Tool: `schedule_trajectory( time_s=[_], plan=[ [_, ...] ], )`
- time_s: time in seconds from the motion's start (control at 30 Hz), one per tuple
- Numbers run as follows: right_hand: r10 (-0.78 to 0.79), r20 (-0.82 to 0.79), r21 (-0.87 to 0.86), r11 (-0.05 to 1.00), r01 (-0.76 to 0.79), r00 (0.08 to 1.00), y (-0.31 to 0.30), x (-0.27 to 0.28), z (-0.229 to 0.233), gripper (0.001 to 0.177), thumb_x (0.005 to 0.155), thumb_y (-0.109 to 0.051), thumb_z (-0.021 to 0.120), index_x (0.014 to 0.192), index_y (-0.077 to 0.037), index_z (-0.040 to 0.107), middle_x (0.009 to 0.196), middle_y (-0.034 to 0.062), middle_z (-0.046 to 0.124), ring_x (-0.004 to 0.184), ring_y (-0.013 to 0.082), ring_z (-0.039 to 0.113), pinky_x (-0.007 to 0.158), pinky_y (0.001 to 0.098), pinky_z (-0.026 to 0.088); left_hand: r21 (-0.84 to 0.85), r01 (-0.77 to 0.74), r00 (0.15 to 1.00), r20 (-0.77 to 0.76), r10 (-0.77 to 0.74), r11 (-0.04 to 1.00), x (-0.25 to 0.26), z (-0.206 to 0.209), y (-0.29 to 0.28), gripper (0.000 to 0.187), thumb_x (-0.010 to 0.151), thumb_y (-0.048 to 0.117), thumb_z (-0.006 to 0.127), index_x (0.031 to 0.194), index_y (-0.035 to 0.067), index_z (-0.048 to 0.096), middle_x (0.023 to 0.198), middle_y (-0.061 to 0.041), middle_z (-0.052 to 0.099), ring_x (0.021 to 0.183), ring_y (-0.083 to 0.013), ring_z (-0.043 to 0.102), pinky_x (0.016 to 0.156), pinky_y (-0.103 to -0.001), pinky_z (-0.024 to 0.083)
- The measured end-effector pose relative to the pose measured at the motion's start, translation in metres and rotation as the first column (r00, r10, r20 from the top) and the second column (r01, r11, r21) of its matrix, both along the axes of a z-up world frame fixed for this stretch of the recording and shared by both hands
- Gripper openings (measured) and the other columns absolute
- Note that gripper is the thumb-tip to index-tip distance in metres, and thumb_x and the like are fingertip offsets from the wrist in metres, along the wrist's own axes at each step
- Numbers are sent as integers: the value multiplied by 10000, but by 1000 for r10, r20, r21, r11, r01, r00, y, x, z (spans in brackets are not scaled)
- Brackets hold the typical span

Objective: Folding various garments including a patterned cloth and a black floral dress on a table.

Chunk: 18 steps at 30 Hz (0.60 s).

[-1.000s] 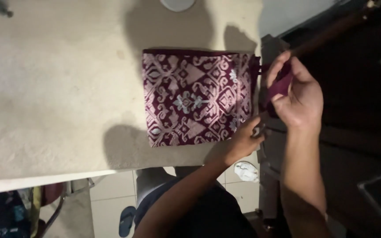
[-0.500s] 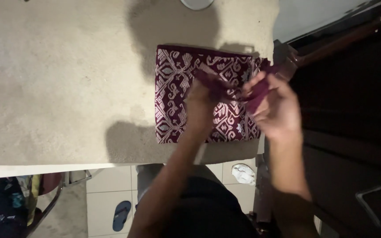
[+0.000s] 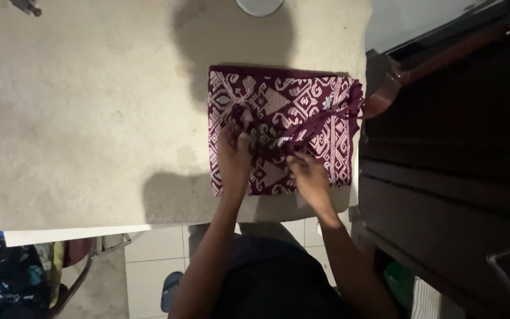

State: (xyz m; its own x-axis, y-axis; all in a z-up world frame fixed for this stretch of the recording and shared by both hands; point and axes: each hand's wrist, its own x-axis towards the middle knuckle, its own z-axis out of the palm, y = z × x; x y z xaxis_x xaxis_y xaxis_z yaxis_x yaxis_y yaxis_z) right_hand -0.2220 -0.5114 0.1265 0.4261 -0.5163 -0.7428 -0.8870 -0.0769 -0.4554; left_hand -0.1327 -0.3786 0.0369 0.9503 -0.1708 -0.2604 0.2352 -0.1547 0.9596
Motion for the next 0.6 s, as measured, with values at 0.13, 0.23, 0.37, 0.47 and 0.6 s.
schedule_trajectory(
  time_s=[0.13, 0.23, 0.37, 0.47, 0.6],
  plan=[
    [9, -11, 31, 999, -9, 1000, -3, -11, -12, 521, 990, -392, 530, 1468, -186, 534, 665, 44, 646, 378, 99, 430, 351, 266, 415, 119, 138, 989, 29, -142, 983, 3, 16, -17, 422, 995, 148, 625, 1379, -5, 545, 1168, -200, 714, 991, -258, 713, 853, -375, 576],
    [221, 141, -30, 975, -219, 965, -15, -37, -44, 459, 1015, -379, 563, 1426, -184, 622, 761, 64, 685, 500, 98, 491, 469, 263, 438, 71, 435, 893, 94, -440, 898, 16, 18, -20, 340, 949, 113, 644, 1277, 29, 669, 1198, -216, 719, 1002, -285, 718, 872, -400, 579],
    [-6, 379, 64, 998, -20, 926, -30, -87, -73, 383, 1021, -393, 593, 1239, -99, 707, 932, 66, 746, 726, 132, 650, 677, 344, 550, 199, 480, 800, 301, -520, 854, 70, 41, -5, 119, 964, 57, 629, 1040, 19, 712, 1159, -194, 726, 1043, -300, 714, 920, -382, 579],
    [-337, 470, 362, 916, 170, 816, -25, -127, -81, 403, 1027, -413, 606, 1117, -31, 695, 986, 123, 728, 873, 208, 694, 819, 405, 582, 348, 306, 833, 352, -426, 886, 115, 27, 4, 172, 928, 70, 678, 1080, -11, 674, 1091, -194, 706, 952, -295, 707, 883, -378, 591],
    [-637, 293, 537, 727, 428, 713, 12, -143, -72, 464, 957, -427, 627, 1128, 4, 644, 1081, 195, 723, 1000, 312, 693, 886, 473, 585, 484, 105, 410, 775, -481, 869, 157, -21, 8, 601, 760, 191, 805, 1216, -120, 566, 1065, -244, 661, 960, -346, 637, 889, -419, 576]
  ],
)
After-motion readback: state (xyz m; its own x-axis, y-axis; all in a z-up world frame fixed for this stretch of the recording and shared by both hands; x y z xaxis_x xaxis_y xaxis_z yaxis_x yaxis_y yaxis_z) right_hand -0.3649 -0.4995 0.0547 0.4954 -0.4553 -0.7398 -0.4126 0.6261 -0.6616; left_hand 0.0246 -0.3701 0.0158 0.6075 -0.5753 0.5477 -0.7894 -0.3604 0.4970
